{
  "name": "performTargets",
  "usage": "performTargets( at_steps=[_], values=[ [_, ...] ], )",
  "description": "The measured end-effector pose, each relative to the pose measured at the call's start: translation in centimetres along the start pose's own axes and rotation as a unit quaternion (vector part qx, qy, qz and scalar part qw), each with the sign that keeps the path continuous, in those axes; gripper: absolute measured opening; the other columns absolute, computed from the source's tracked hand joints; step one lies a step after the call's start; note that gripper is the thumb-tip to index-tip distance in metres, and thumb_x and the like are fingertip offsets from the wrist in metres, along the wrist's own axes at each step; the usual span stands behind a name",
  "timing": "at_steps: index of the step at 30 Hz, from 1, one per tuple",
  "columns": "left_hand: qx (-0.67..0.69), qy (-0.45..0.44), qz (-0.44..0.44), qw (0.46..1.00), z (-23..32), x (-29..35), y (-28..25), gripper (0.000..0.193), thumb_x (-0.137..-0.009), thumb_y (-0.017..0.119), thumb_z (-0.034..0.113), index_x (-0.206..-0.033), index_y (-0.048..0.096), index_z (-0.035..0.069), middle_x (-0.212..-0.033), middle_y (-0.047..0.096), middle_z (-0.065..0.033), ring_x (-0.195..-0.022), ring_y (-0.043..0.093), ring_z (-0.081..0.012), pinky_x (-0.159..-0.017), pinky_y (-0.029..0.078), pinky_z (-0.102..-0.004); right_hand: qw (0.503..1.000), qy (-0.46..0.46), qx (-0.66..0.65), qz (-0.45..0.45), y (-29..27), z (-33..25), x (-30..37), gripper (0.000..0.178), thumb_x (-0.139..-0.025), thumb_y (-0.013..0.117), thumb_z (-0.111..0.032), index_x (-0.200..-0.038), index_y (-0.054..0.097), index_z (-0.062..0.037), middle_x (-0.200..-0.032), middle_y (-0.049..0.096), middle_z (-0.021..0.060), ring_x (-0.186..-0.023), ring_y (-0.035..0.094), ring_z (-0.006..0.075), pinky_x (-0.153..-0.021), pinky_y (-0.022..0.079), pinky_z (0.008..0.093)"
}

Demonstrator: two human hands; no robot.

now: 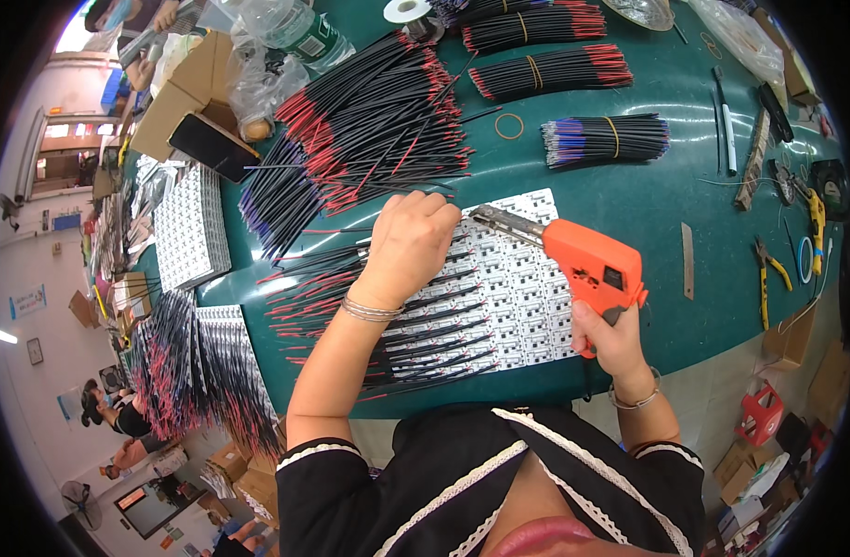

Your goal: The person positions wires onto circuit boards and solders them using a soldering gun.

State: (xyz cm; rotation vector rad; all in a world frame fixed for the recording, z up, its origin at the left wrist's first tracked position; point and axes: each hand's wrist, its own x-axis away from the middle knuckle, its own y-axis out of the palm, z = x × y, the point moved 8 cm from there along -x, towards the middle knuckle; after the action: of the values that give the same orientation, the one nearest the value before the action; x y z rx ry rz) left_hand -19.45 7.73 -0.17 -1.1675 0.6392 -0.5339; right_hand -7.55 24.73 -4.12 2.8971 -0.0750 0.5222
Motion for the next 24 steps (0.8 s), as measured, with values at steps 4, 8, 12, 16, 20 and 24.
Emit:
performTargets(
  at_steps=[4, 8, 12, 16, 20, 24],
  values=[
    [-0.013, 0.006, -0.001, 1.000, 0.1, 0.0, 0.1, 0.005, -0.069, 0.061, 0.006, -0.072, 0.058, 0.008, -0.067, 0.050, -0.0032, -0.066, 0.049, -0.0218, -0.060, 0.037, -0.0331, 0.998, -0.029, -0.052, 0.014, -1.1, -0.3, 0.0, 0.023, -0.083, 0.051, -0.014, -0.098, 0.047, 0.0035, -0.053, 0.047, 0.0033, -0.037, 0.042, 0.0095, -0.037, 0.036, 0.0220],
    [-0.020, 0.004, 0.003, 1.000, 0.1, 0.2, 0.1, 0.005, -0.069, 0.061, 0.006, -0.073, 0.058, 0.008, -0.067, 0.050, -0.0035, -0.066, 0.049, -0.0221, -0.061, 0.037, -0.0333, 0.990, -0.053, -0.128, 0.018, -1.9, -0.4, -0.1, 0.030, -0.082, 0.052, -0.016, -0.104, 0.047, 0.0040, -0.053, 0.043, 0.0035, -0.037, 0.041, 0.0095, -0.036, 0.034, 0.0215],
    [0.003, -0.004, 0.032, 0.999, -0.2, 0.9, 0.0, 0.005, -0.070, 0.061, 0.006, -0.073, 0.057, 0.007, -0.069, 0.052, -0.0051, -0.068, 0.050, -0.0234, -0.063, 0.038, -0.0340, 0.980, -0.050, -0.190, 0.000, -2.0, -0.1, -0.4, 0.031, -0.083, 0.050, -0.018, -0.105, 0.047, 0.0033, -0.054, 0.041, 0.0029, -0.037, 0.040, 0.0096, -0.037, 0.034, 0.0219],
    [0.068, -0.022, 0.054, 0.996, -0.4, 0.6, -1.5, 0.006, -0.070, 0.063, 0.007, -0.074, 0.058, 0.005, -0.072, 0.054, -0.0079, -0.073, 0.052, -0.0264, -0.067, 0.041, -0.0352, 0.966, -0.037, -0.254, 0.017, -2.6, 0.2, -0.2, 0.029, -0.082, 0.050, -0.015, -0.104, 0.049, 0.0039, -0.054, 0.043, 0.0031, -0.038, 0.041, 0.0095, -0.038, 0.036, 0.0225],
    [0.028, -0.043, 0.121, 0.991, -2.5, -3.0, -4.7, 0.009, -0.074, 0.061, 0.014, -0.071, 0.060, 0.006, -0.074, 0.054, -0.0070, -0.071, 0.053, -0.0259, -0.062, 0.041, -0.0365, 0.963, -0.054, -0.265, 0.014, -2.8, -0.1, -0.2, 0.030, -0.082, 0.050, -0.015, -0.105, 0.048, 0.0036, -0.054, 0.043, 0.0031, -0.038, 0.041, 0.0102, -0.037, 0.035, 0.0231],
    [-0.046, -0.086, 0.159, 0.983, -6.1, -7.4, -6.0, 0.009, -0.074, 0.059, 0.015, -0.075, 0.062, 0.007, -0.075, 0.054, -0.0092, -0.073, 0.055, -0.0280, -0.067, 0.043, -0.0377, 0.961, -0.070, -0.266, 0.019, -3.0, -0.3, -0.1, 0.030, -0.082, 0.051, -0.015, -0.105, 0.048, 0.0037, -0.055, 0.043, 0.0033, -0.038, 0.041, 0.0108, -0.038, 0.035, 0.0235]
  ],
)
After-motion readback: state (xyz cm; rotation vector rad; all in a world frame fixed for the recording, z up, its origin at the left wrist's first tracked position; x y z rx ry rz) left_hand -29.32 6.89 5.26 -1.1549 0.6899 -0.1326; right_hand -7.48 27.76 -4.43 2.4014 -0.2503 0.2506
